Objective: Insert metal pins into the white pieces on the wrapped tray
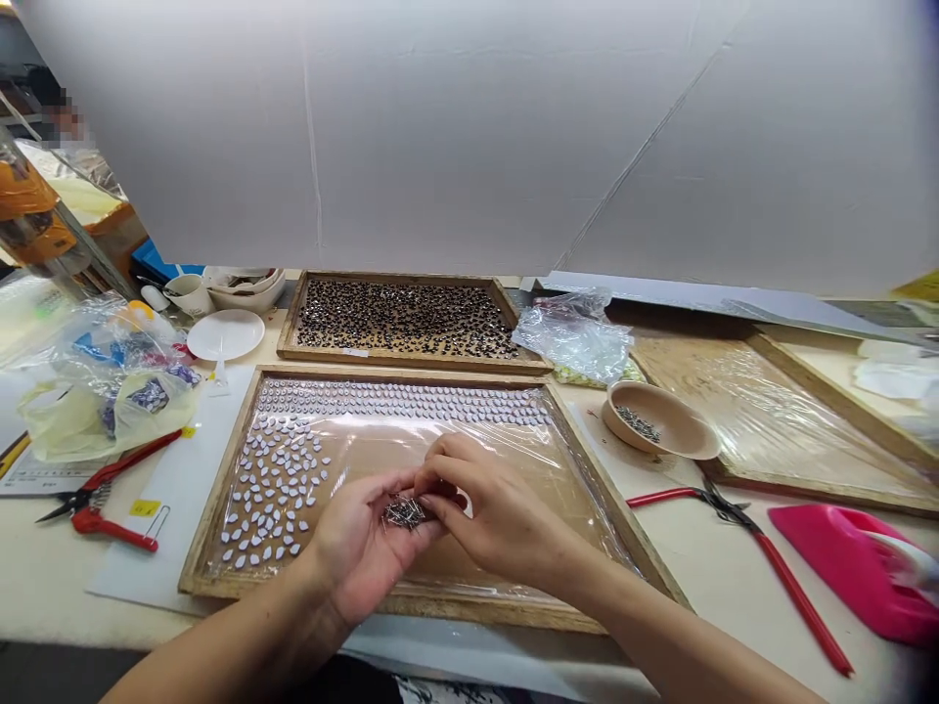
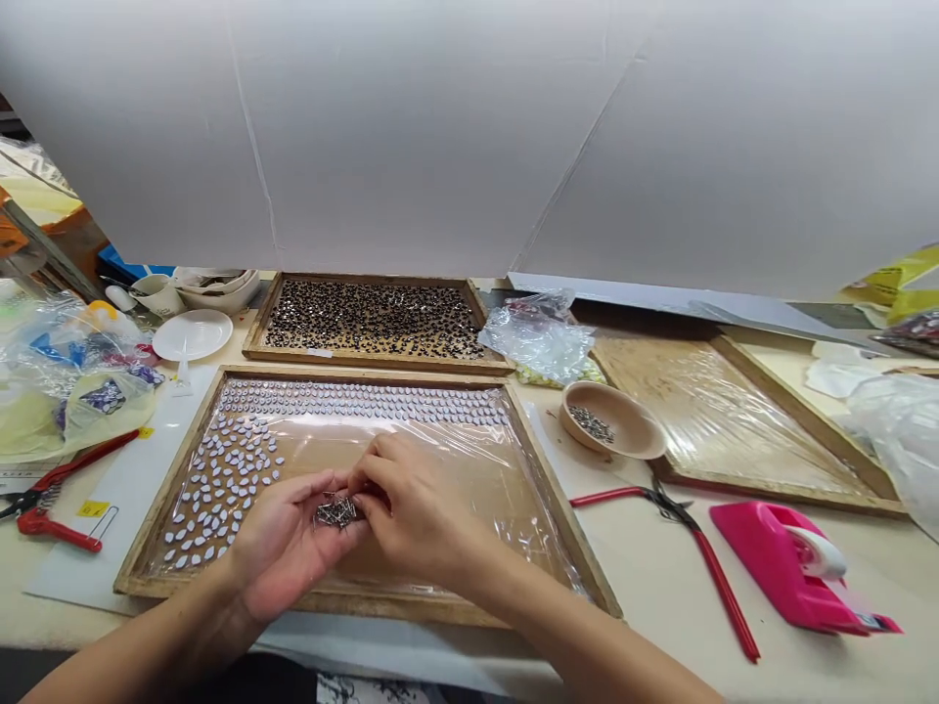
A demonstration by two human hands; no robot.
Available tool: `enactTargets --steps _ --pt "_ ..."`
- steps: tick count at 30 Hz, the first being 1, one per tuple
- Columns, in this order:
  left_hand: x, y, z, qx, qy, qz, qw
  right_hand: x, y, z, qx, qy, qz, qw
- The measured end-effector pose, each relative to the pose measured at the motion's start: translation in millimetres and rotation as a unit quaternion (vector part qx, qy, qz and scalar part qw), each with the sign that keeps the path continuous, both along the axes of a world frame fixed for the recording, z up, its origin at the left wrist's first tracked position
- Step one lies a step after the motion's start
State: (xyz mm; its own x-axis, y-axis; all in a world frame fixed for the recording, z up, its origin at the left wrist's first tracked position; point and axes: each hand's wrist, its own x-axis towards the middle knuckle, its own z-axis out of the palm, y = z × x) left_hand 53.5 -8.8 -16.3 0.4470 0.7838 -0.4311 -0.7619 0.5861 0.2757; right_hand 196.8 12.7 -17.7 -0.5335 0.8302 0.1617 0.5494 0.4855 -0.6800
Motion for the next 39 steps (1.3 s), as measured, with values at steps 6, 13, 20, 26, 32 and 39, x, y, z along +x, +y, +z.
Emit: enactTargets --steps 6,13,20,26,32,39 --pt "-2 -8 8.6 0.011 0.037 -0.025 0.999 1 -2 11.7 -0.034 -0.007 0.021 0.999" --pt "-18 -14 4.2 0.062 0.125 -0.078 0.987 -2 2 14.7 -0.008 0.010 0.039 0.999" --pt "-43 2 8.2 0.002 0.238 -0.102 0.966 -12 38 15.2 0.049 -0.018 0.045 0.998" --pt "-54 25 10.9 0.018 0.262 -0.141 0.954 -30 95 -9.4 0.132 -0.083 0.034 0.987" --pt "-58 44 -0.6 0.027 0.238 -0.155 0.959 -48 129 -26.9 0.189 -0.169 0.050 0.966" --pt "-59 47 -12.6 0.036 0.209 -0.148 0.966 -63 137 -35.2 0.235 -0.235 0.084 0.939"
